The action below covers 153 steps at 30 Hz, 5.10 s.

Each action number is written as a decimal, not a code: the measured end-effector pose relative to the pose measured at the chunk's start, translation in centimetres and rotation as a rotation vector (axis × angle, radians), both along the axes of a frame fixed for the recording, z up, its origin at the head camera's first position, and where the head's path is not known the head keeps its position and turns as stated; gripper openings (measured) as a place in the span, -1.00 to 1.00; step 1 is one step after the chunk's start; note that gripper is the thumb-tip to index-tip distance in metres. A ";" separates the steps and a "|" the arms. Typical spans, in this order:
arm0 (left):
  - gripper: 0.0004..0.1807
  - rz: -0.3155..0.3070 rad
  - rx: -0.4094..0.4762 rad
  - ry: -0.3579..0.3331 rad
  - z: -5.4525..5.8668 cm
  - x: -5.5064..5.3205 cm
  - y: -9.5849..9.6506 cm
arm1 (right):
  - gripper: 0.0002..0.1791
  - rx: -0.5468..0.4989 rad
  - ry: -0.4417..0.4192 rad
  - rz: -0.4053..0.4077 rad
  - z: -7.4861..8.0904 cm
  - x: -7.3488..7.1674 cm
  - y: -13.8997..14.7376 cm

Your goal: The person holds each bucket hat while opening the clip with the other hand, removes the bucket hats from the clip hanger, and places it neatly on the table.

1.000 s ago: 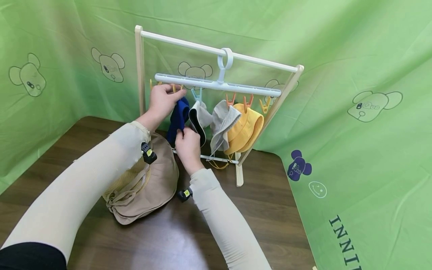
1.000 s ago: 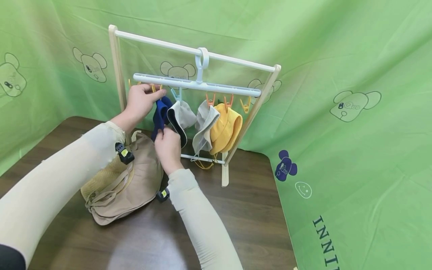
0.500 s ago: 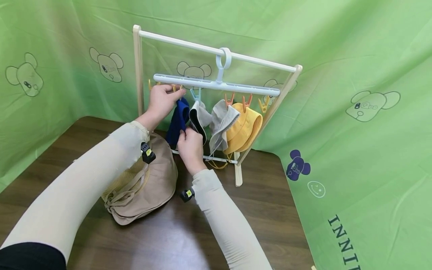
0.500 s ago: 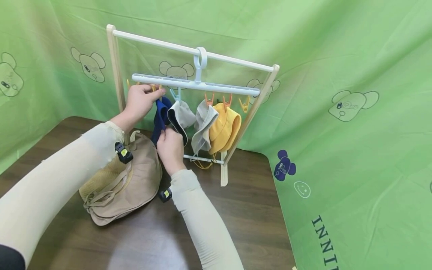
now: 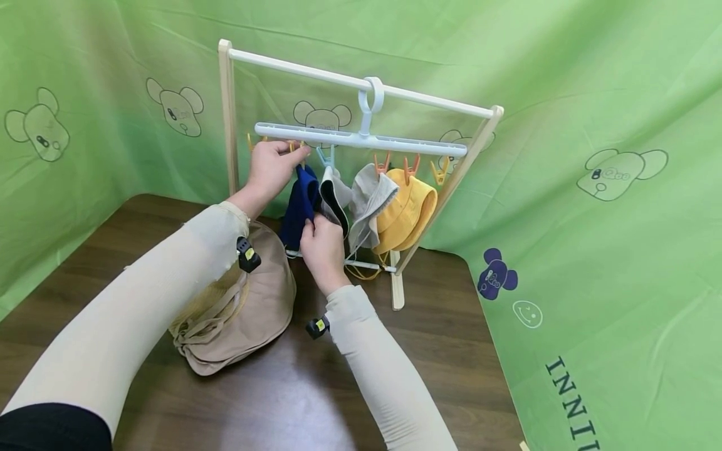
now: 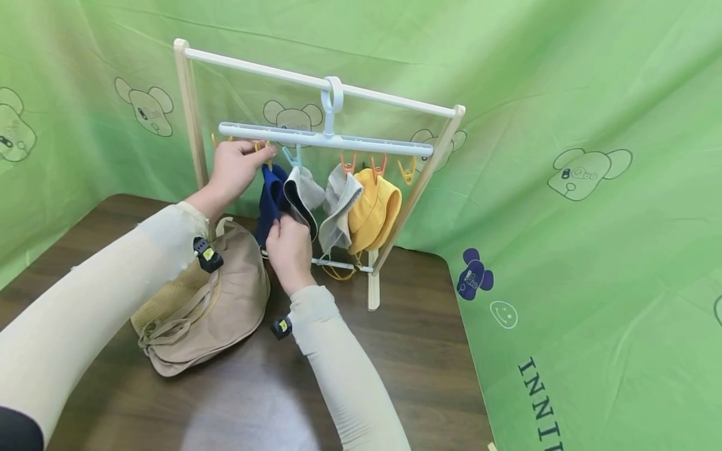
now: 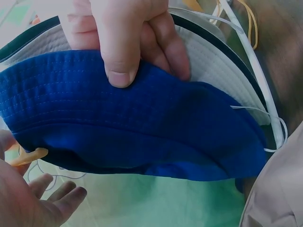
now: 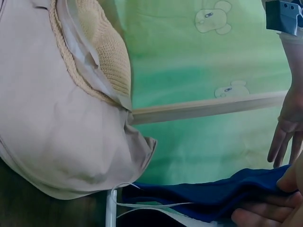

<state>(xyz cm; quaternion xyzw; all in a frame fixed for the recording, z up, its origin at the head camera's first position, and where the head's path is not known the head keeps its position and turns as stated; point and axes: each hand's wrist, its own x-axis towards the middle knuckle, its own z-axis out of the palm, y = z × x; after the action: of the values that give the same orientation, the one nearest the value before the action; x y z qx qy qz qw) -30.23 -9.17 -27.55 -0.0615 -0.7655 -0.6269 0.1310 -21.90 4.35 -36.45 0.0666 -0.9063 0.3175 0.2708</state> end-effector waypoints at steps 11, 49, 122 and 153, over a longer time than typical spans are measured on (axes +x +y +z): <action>-0.68 -0.007 0.037 -0.044 -0.1 -0.1 0.3 | -0.72 -0.001 0.024 0.017 -0.6 0.1 0.9; -0.62 -0.004 0.038 -0.064 0.3 -0.1 0.3 | -0.84 -0.040 0.143 0.033 -1.9 0.4 3.4; -0.30 -0.150 -0.134 -0.058 -1.1 4.3 -2.9 | -0.86 -0.102 0.240 0.053 -0.9 0.9 5.5; -0.44 -0.174 -0.096 -0.049 -7.0 10.8 -7.8 | -0.86 -0.074 0.289 0.100 -1.3 1.2 5.4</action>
<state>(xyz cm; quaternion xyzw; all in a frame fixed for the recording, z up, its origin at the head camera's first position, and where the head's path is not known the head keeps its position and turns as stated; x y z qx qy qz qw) -19.48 -16.95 -34.55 -0.1184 -0.7893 -0.6000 0.0540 -20.70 9.72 -37.73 0.1465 -0.8411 0.3508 0.3848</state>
